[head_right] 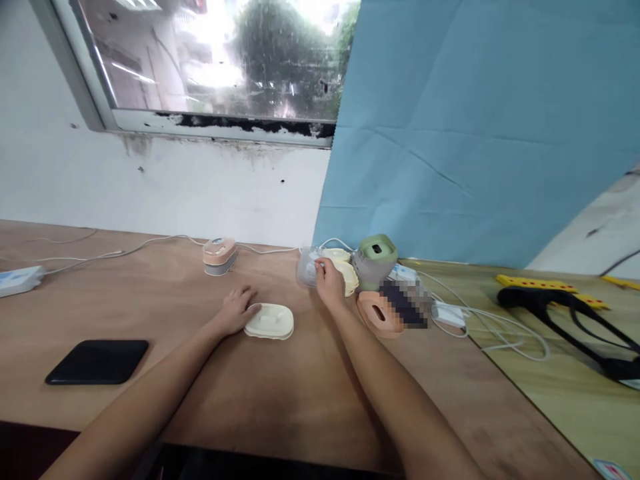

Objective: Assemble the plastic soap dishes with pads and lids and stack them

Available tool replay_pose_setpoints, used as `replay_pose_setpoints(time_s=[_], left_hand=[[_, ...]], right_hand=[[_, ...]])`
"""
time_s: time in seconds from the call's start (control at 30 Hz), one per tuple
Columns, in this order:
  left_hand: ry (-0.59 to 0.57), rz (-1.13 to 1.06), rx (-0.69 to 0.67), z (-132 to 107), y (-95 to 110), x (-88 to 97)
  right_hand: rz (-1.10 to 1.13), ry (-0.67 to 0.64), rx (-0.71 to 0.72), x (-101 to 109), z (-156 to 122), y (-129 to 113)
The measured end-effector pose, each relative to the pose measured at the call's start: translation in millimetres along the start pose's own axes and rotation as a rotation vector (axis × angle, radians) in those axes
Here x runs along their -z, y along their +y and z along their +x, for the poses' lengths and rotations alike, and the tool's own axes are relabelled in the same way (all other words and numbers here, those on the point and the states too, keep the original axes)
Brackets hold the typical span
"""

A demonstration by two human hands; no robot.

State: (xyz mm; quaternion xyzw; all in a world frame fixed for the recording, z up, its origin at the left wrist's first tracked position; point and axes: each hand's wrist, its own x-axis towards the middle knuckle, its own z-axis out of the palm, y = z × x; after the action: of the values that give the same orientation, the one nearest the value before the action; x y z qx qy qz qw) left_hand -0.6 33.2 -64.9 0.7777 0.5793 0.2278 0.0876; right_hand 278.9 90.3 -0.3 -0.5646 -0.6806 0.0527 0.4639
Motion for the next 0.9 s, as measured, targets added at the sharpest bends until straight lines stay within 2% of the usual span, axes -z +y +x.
replay_pose_setpoints(time_s=[0.07,0.13,0.27,0.33,0.4,0.5,0.57,0.67,0.77,0.9], left_hand=[[0.081,-0.045,-0.026,0,1,0.5],[0.185,-0.102,-0.056,0,2,3.5],[0.369,-0.232,-0.142,0,3,14.2],[0.389,-0.296,-0.231,0,2,19.3],[0.409,-0.345,-0.293,0,0,23.7],[0.437,-0.33,-0.342,0,-1,28.7],[0.399,-0.309,-0.347,-1,0,30.4],[0.312,-0.391,-0.222,-5,7,29.7],[0.242,-0.55,-0.051,-8,17,27.8],[0.186,-0.602,0.062,-9,23,27.1]], right_hand=[[0.069,0.054,0.041,0,-15,-5],[0.153,0.012,0.077,-3,-39,-10],[0.242,-0.369,0.225,-15,-88,-23],[0.244,-0.473,0.282,-20,-102,-28],[0.248,-0.456,0.316,-22,-106,-30],[0.255,-0.315,0.349,-19,-101,-25],[0.249,-0.218,0.351,-15,-97,-20],[0.22,-0.147,0.34,-9,-93,-16],[0.199,-0.159,0.28,-8,-91,-15],[0.174,-0.187,0.173,-13,-88,-17]])
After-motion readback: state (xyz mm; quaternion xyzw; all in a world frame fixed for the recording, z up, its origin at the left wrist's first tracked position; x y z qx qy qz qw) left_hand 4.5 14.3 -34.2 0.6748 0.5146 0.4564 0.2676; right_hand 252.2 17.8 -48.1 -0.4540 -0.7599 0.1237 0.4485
